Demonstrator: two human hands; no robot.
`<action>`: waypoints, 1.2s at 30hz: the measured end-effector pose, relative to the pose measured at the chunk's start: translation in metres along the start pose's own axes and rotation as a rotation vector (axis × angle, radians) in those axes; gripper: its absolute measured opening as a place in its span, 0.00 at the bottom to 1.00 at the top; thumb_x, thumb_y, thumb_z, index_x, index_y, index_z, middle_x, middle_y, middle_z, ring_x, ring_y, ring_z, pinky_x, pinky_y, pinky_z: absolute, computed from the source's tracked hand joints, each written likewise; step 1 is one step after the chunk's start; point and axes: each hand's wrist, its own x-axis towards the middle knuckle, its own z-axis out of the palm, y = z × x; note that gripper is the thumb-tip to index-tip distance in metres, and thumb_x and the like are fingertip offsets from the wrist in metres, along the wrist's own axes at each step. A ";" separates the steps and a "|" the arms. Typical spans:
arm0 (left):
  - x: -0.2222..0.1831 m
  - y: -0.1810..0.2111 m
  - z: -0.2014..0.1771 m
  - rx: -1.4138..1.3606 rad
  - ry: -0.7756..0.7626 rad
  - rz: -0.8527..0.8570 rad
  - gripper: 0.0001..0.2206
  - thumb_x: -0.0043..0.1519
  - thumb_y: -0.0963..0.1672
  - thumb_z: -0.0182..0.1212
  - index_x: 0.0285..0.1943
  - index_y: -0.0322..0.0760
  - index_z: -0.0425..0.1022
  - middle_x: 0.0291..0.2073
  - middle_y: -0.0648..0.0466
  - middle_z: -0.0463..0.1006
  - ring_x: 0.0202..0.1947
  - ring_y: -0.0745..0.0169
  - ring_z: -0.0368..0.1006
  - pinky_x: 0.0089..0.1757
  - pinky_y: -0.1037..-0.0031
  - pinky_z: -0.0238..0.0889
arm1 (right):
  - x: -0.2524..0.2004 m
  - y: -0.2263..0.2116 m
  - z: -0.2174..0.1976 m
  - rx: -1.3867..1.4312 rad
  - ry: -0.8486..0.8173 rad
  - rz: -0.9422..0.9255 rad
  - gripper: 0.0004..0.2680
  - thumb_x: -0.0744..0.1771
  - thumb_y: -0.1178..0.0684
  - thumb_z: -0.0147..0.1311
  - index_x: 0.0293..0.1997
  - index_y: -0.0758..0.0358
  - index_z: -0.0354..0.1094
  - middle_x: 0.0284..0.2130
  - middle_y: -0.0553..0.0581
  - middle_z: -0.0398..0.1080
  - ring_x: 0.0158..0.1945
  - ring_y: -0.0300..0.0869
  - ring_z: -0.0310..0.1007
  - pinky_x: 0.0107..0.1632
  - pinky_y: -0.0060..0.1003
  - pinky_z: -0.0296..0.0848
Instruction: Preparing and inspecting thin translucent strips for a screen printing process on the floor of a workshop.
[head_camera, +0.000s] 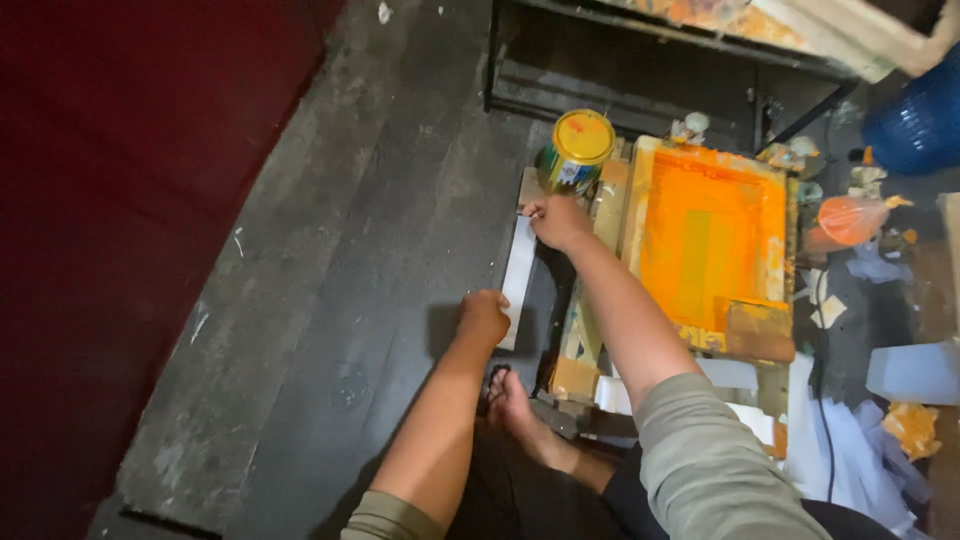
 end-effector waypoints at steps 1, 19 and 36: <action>0.009 -0.003 0.003 0.000 -0.009 -0.011 0.12 0.54 0.39 0.64 0.42 0.53 0.84 0.38 0.52 0.84 0.43 0.50 0.82 0.44 0.62 0.76 | 0.011 0.006 0.007 0.002 -0.013 0.005 0.08 0.66 0.51 0.54 0.46 0.48 0.79 0.45 0.58 0.79 0.54 0.55 0.77 0.56 0.49 0.74; -0.023 0.011 -0.023 -0.201 -0.168 -0.050 0.15 0.60 0.37 0.53 0.54 0.33 0.78 0.52 0.36 0.78 0.56 0.38 0.74 0.53 0.53 0.70 | 0.000 0.005 0.025 -0.039 -0.064 0.016 0.12 0.63 0.57 0.52 0.47 0.60 0.77 0.43 0.65 0.78 0.52 0.59 0.77 0.51 0.51 0.77; -0.047 0.049 -0.036 0.233 -0.420 0.029 0.27 0.64 0.39 0.55 0.74 0.46 0.58 0.64 0.28 0.61 0.61 0.29 0.69 0.57 0.47 0.68 | -0.013 -0.021 0.012 -0.170 -0.419 0.063 0.28 0.65 0.38 0.54 0.75 0.49 0.56 0.75 0.72 0.41 0.74 0.69 0.47 0.68 0.66 0.59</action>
